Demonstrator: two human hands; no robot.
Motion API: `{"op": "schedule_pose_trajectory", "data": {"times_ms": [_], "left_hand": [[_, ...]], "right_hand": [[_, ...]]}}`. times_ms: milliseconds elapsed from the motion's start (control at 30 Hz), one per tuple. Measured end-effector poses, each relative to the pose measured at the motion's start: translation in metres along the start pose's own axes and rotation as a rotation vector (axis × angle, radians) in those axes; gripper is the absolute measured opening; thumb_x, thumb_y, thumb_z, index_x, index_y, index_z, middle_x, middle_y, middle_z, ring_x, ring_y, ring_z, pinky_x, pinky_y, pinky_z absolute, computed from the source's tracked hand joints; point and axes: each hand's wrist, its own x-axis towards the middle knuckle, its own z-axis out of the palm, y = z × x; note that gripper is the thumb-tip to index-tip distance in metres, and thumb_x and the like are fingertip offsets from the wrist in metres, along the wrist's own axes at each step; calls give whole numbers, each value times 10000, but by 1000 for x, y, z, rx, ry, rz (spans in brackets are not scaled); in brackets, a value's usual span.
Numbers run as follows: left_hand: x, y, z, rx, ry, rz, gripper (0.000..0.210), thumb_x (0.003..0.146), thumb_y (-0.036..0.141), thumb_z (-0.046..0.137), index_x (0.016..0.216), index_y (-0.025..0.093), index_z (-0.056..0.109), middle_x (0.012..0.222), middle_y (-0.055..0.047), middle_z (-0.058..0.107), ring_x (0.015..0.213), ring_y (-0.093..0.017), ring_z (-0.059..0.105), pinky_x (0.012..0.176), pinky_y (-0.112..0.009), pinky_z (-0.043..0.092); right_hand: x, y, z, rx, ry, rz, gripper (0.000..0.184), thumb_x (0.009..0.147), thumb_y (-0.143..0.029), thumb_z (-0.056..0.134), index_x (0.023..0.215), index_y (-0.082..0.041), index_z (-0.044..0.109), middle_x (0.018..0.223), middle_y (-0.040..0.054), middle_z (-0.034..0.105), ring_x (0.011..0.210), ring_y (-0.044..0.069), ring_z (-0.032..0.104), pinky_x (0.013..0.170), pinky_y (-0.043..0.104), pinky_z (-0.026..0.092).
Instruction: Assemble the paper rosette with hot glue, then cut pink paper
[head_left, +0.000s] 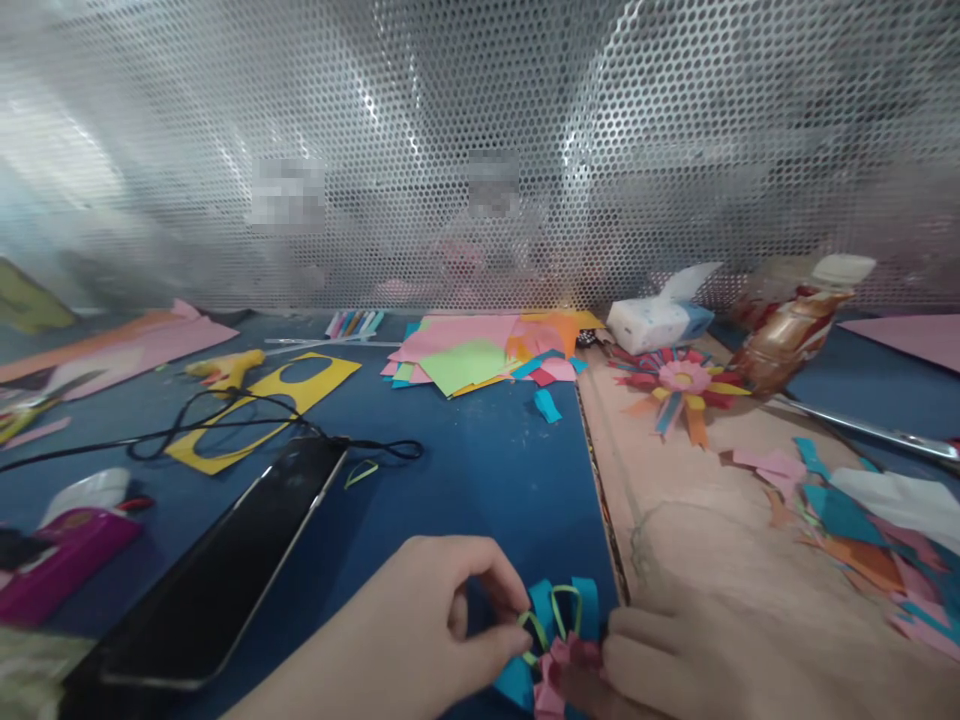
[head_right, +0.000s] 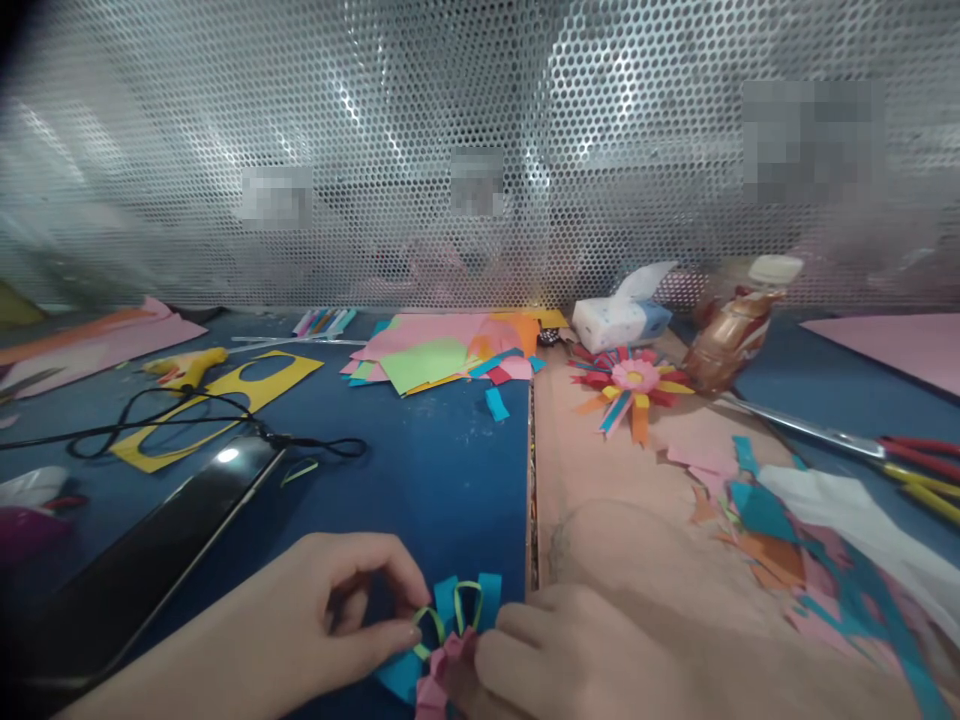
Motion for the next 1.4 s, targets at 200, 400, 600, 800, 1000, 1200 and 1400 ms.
{"op": "schedule_pose_trajectory", "data": {"times_ms": [200,400,600,800,1000,1200,1400], "left_hand": [[-1,3,-1,-6,-1,7,190,671,298,559,790,168,630,475,76,380,461,-77,356,486,-194,278],[-1,2,-1,-24,6,32,191,677,289,556,799,163,631,489,72,411,465,-79,372,487,-192,291],[0,5,-2,-7,15,30,209,683,301,554,814,160,638,516,64,439,469,-76,380,479,-190,283],[0,2,-1,73,72,19,262,740,401,502,799,194,651,515,45,468,482,-94,406,471,-207,256],[0,-4,0,81,77,53,340,786,488,437,775,201,620,574,35,527,512,-96,423,460,-203,241],[-2,0,-1,61,62,52,306,800,447,425,790,194,598,593,35,542,512,-96,441,468,-201,275],[0,-3,0,50,46,98,353,843,450,340,764,182,555,671,19,583,517,-90,460,485,-209,295]], "right_hand": [[0,2,4,20,2,-26,286,914,-215,315,907,-166,597,600,5,554,510,103,493,468,256,328],[-7,5,16,-11,59,-62,248,909,-205,347,967,-157,583,673,-1,570,547,98,496,455,270,288],[0,3,11,-13,130,-95,338,929,-178,267,925,-154,603,686,8,580,563,100,512,480,270,331],[3,-2,8,37,189,55,343,933,-179,275,854,-157,607,623,-6,579,547,102,503,467,277,332],[-1,-2,14,64,206,30,392,925,-219,296,658,-187,582,547,-9,528,486,99,452,433,282,287],[-1,-10,5,61,102,80,297,909,-171,339,804,-167,616,624,-4,561,563,110,492,482,292,315],[4,-5,3,89,68,97,281,906,-189,354,756,-185,592,651,-14,581,566,107,499,480,273,327]]}}
